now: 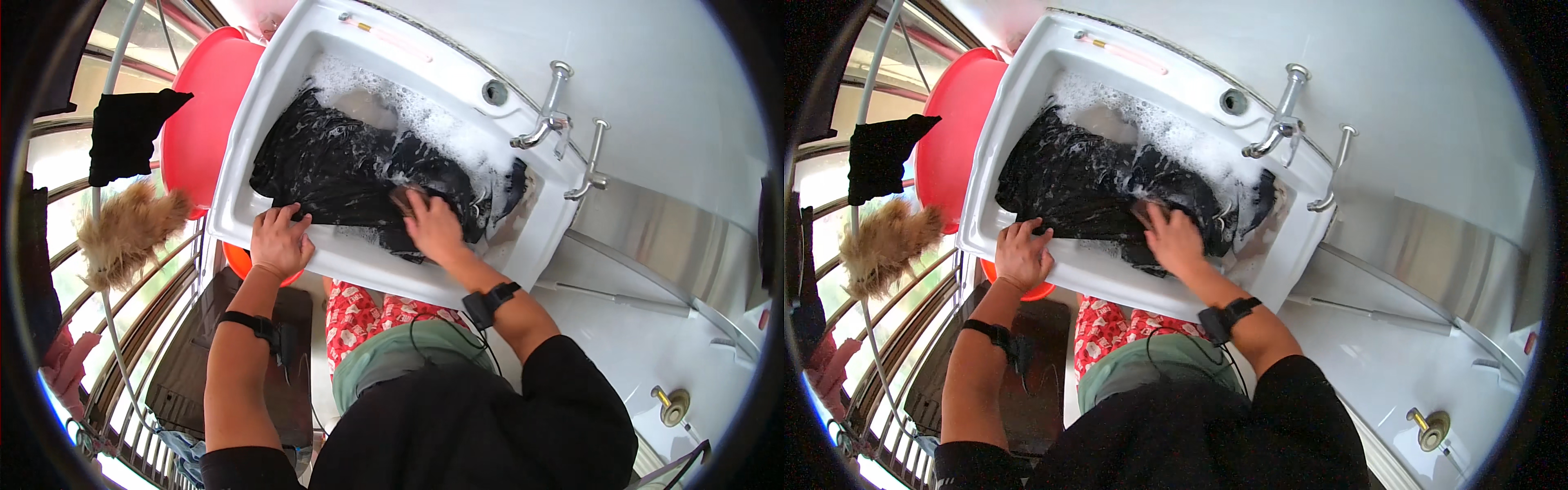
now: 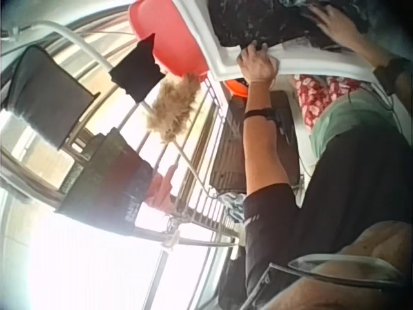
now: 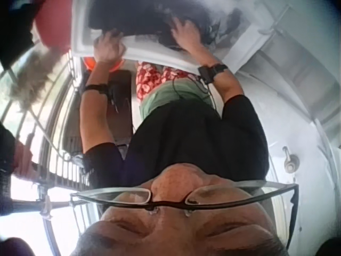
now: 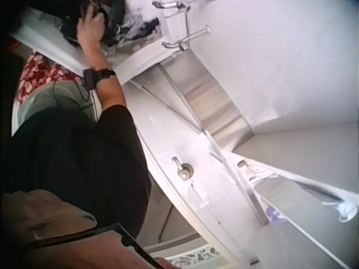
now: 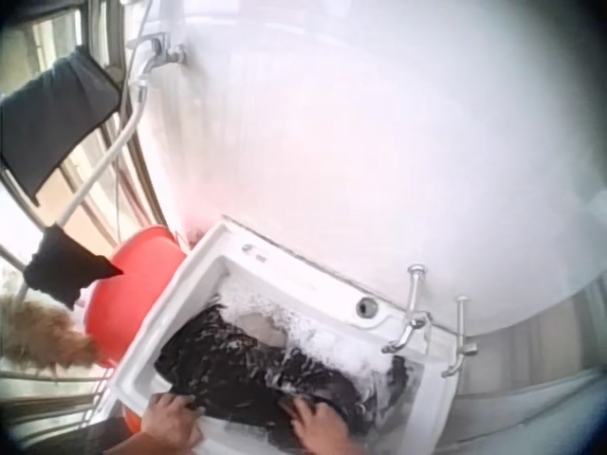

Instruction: Scrub a piece of black clothing in a soapy sink using a brush.

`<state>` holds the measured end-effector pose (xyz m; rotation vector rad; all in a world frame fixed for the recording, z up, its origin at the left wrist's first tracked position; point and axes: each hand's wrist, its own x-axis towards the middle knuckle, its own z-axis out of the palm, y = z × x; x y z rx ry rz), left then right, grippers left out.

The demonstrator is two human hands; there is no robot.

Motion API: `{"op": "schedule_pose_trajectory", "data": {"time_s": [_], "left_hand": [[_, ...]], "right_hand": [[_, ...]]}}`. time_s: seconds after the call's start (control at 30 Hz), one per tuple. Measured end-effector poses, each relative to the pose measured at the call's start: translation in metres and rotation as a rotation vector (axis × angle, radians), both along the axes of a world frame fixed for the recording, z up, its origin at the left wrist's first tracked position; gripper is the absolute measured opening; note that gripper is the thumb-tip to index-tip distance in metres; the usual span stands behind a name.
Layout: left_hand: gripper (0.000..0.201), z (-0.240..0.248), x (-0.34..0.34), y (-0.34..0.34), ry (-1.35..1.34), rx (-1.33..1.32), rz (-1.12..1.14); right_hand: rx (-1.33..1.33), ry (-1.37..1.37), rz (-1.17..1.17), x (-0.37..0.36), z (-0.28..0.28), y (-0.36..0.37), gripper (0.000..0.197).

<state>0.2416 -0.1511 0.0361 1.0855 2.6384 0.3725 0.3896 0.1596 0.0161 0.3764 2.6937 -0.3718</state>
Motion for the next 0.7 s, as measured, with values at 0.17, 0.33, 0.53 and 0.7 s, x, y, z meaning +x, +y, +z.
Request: {"op": "schedule_pose_trajectory", "data": {"time_s": [0.17, 0.33, 0.53, 0.7], "left_hand": [[0.032, 0.0, -0.001, 0.003, -0.015, 0.057, 0.017], [0.022, -0.006, -0.01, 0.059, -0.112, 0.109, 0.263], [0.047, -0.052, -0.034, 0.142, -0.201, 0.201, -0.041], [0.066, -0.049, -0.053, 0.124, -0.096, -0.21, -0.049]], "right_hand": [[0.206, -0.13, -0.047, 0.047, 0.033, 0.047, 0.062], [-0.018, -0.121, -0.176, 0.051, 0.043, 0.033, 0.063], [-0.108, -0.067, -0.161, 0.04, 0.037, -0.011, 0.063], [-0.186, 0.169, -0.302, 0.035, 0.037, 0.006, 0.063]]}}
